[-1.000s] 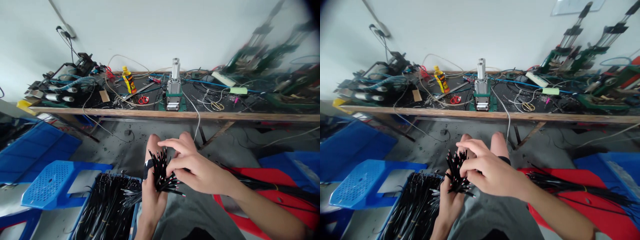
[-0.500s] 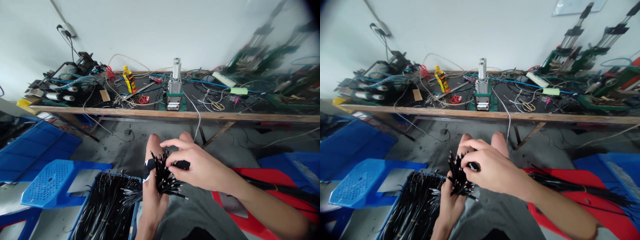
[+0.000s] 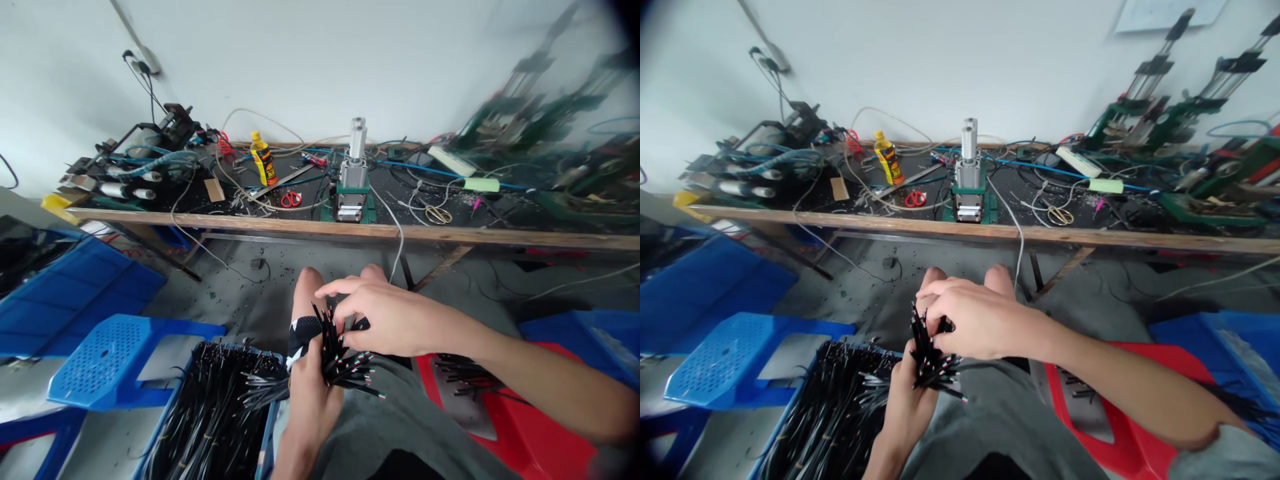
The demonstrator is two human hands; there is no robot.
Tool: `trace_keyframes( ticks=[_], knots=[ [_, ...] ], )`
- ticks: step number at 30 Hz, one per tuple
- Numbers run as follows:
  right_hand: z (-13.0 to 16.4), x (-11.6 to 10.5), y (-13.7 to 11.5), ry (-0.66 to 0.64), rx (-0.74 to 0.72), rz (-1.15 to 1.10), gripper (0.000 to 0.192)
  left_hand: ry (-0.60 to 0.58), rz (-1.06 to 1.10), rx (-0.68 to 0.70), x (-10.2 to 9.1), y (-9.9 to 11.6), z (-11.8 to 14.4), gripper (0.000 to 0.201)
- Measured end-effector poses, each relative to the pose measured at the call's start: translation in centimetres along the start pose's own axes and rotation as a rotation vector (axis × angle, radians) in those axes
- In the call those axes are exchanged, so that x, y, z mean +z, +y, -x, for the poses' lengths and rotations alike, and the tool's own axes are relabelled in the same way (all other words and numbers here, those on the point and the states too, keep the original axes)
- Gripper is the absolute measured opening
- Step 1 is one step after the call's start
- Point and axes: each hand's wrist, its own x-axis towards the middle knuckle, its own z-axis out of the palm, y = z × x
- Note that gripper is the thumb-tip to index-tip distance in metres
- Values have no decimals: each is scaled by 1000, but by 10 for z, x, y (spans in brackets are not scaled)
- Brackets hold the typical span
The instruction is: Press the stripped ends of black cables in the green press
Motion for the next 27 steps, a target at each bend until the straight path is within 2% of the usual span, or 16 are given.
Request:
trace_keyframes(
  ticks=[7,13,22,27],
  knots=[
    [4,8,4,28,-91,7,29,15,-51,-8,3,-6,-1,51],
    [15,13,16,166,-30,-62,24,-40,-72,-84,-1,0,-8,53],
    [22,3,19,189,-6,-158,21,-95,-36,-63,-1,7,-11,50],
    [26,3,21,221,-39,-82,17,-120,-1,-41,2,8,-12,50]
  ],
)
